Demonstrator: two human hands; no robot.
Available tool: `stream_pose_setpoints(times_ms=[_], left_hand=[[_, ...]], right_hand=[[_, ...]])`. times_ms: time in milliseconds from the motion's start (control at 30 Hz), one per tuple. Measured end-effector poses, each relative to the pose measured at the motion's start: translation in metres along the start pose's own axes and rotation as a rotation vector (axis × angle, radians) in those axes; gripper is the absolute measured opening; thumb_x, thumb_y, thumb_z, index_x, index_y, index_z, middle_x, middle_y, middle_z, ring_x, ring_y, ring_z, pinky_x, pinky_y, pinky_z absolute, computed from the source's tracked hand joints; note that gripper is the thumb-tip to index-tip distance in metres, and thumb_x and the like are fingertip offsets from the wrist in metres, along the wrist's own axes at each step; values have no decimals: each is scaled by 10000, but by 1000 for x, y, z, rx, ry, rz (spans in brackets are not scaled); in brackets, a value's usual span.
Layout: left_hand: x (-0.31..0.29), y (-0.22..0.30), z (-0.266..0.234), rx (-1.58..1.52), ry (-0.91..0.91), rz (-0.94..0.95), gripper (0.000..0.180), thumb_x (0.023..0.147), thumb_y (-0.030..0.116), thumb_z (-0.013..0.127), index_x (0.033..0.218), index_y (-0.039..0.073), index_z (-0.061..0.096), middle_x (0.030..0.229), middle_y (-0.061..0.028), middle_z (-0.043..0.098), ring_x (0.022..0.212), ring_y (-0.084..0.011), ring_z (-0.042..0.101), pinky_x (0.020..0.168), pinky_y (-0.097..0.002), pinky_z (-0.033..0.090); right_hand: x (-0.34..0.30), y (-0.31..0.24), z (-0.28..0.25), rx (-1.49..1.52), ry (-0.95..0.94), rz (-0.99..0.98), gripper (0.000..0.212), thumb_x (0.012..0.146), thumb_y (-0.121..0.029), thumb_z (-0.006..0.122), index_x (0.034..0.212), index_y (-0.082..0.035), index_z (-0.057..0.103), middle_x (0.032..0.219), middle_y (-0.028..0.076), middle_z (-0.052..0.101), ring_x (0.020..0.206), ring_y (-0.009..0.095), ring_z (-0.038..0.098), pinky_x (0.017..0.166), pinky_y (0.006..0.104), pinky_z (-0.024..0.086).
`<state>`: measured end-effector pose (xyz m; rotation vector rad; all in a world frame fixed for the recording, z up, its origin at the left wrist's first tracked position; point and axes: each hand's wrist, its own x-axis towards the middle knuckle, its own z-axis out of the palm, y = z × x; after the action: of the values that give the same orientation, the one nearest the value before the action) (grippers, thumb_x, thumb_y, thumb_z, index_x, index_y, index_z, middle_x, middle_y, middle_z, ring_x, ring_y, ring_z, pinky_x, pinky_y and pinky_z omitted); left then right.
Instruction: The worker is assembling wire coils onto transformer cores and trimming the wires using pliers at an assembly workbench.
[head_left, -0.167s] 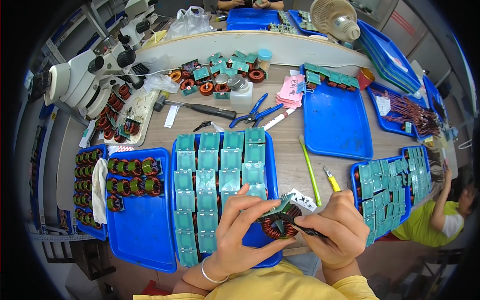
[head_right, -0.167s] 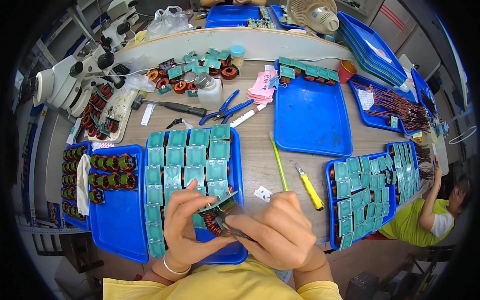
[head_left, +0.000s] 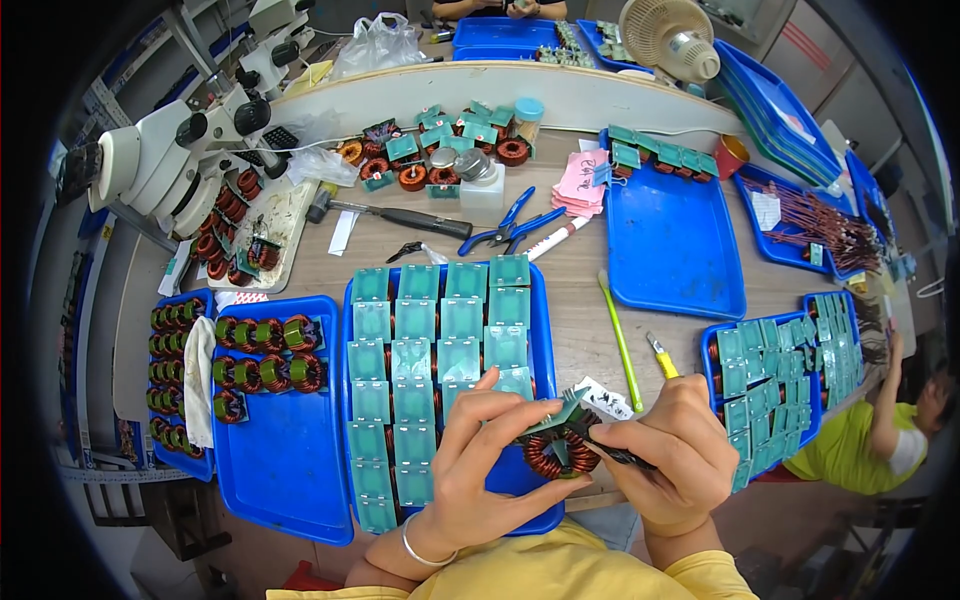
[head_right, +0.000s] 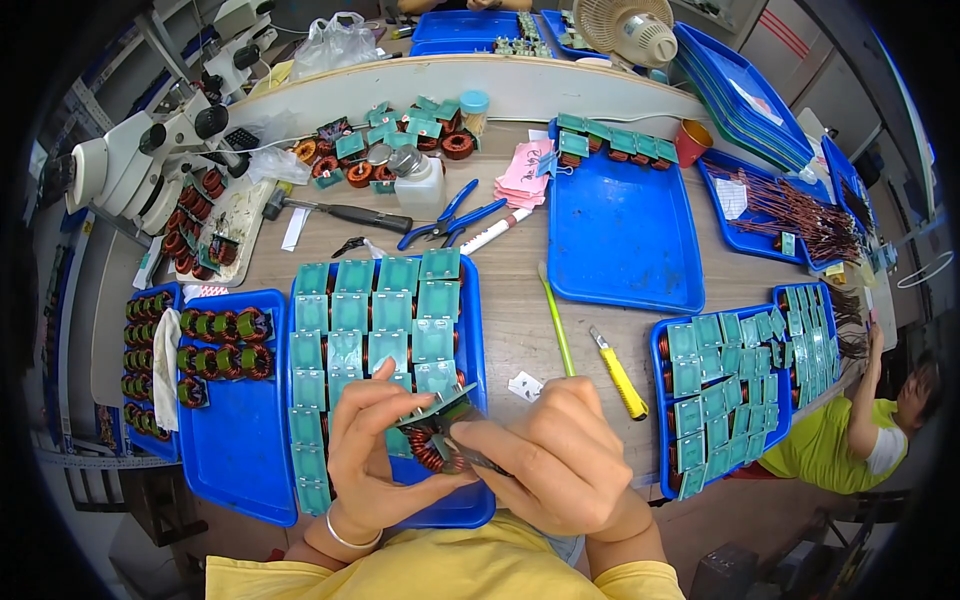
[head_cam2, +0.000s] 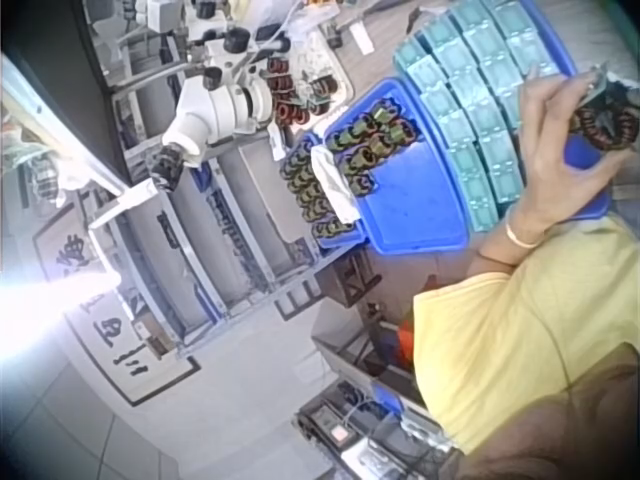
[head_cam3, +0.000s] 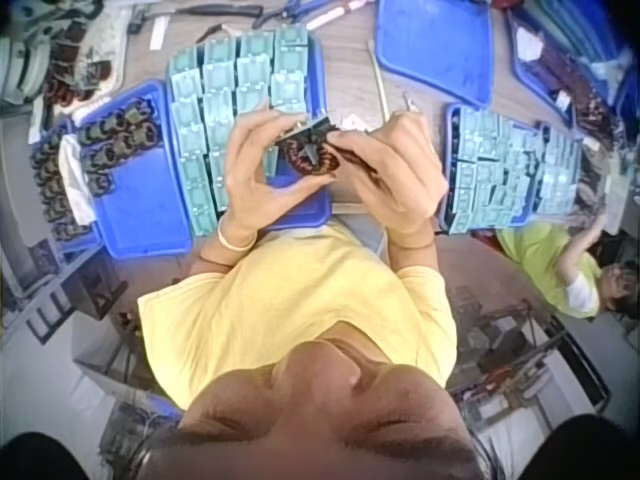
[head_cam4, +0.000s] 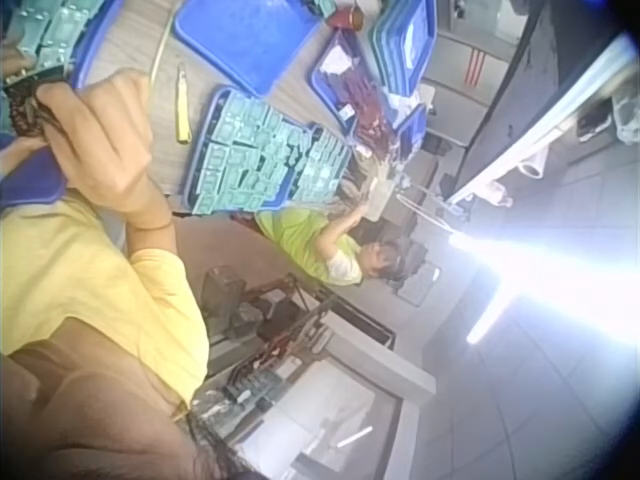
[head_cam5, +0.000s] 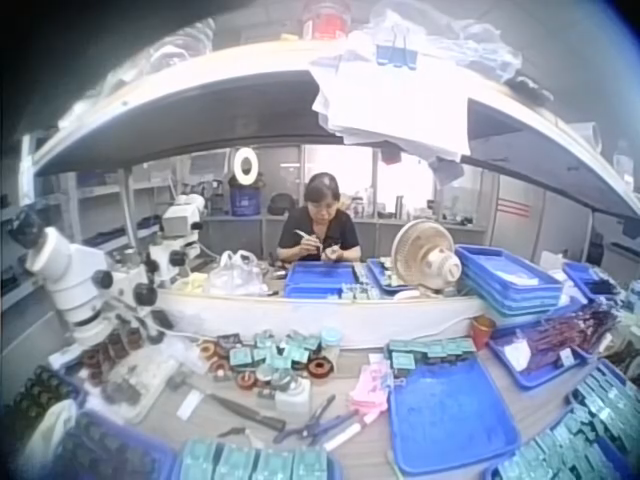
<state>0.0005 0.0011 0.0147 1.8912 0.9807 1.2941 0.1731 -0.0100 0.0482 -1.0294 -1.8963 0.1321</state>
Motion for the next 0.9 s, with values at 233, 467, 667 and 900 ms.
stream_pose_setpoints(times_ms=[233,467,667,900], left_hand=[[1,0,0,6,7,5,563,542,149,839,1047,35,617,940,-75,518,866,-215,538,983,-489,349],[1,-1,-1,-7,0,4,566,541,143,838,1048,29,615,942,-77,520,868,-216,540,983,-497,347],[1,0,-2,-17,-3,-7,576,539,147,838,1054,25,610,939,-80,524,872,-218,543,985,-503,343],[2,1,-2,-5,-9,-1,578,542,147,837,1057,23,608,933,-78,529,871,-216,543,986,-503,340]], right_hand=[[-1,1,1,3,-7,-10,346,507,-38,732,846,-17,666,665,15,526,535,165,454,545,285,333],[0,-1,1,31,-23,0,357,504,-32,728,855,-17,668,681,17,531,547,168,464,548,290,337],[1,-1,3,29,-11,-1,370,491,-28,725,857,-16,667,680,17,532,546,169,463,551,292,340],[0,0,2,25,-23,-8,356,500,-25,725,851,-14,665,687,21,547,546,167,467,557,293,345]])
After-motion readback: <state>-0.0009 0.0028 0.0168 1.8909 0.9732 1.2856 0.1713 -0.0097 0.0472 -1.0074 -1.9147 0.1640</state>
